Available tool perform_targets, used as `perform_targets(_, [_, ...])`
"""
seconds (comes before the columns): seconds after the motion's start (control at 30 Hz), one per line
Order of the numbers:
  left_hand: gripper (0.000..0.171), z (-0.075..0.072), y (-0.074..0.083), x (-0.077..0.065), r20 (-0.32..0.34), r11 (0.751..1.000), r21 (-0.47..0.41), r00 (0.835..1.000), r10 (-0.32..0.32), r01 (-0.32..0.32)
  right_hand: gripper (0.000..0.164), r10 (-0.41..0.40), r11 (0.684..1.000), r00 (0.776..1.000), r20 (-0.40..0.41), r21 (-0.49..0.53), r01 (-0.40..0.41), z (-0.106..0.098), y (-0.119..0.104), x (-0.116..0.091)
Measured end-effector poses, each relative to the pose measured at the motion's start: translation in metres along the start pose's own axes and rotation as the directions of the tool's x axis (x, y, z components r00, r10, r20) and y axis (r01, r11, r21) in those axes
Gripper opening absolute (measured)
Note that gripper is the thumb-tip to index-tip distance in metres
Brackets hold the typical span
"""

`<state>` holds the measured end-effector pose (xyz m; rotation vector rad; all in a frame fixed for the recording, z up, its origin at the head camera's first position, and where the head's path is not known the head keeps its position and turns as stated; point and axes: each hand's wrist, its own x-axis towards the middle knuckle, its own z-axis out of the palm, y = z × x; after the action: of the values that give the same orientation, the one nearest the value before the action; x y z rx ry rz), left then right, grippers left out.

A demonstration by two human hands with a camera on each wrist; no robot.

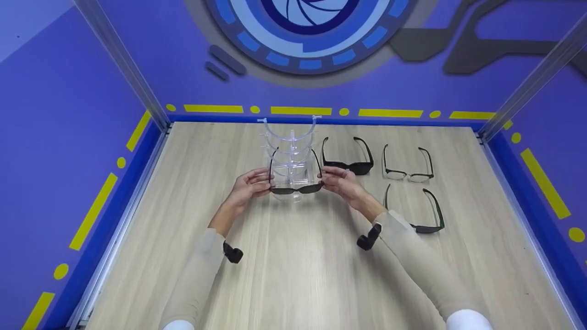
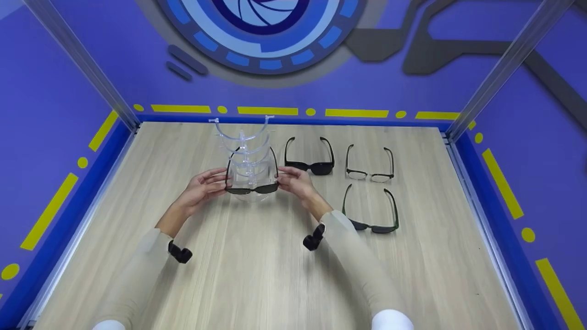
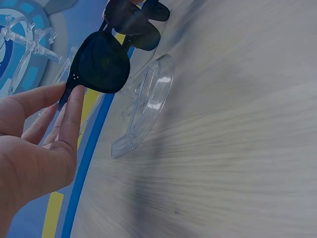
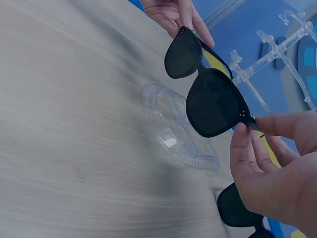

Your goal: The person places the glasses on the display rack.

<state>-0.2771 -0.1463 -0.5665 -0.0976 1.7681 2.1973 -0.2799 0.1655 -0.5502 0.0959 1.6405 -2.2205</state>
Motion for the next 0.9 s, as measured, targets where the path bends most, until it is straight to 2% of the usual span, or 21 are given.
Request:
perform_targets(0.2, [0.053,-0.004,-0.001,0.014,-0.031,1.000,-0.009,0.999,-0.006,0.006,0.052,0.005,1.000,1.000,-0.007,0.025,-0.004,0.002,0.003,0.015])
perform_targets(0.33, [0.054,-0.007,-0.003,0.020,-0.046,1.000,-0.007,0.999,-0.003,0.003,0.051,0.007,1.000,0.999,-0.039,0.009,-0.006,0.006,0.005,0.022])
perform_targets(0.63, [0.053,-0.011,-0.002,0.029,-0.094,1.000,-0.003,0.995,-0.019,0.019,0.048,-0.020,0.998,0.994,-0.106,-0.060,0.013,0.015,0.012,0.032])
perform_targets(0.9, [0.052,-0.011,-0.004,0.035,-0.123,0.999,0.017,0.992,-0.037,0.039,0.046,-0.049,0.997,0.990,-0.136,-0.060,0.041,0.017,0.017,0.037])
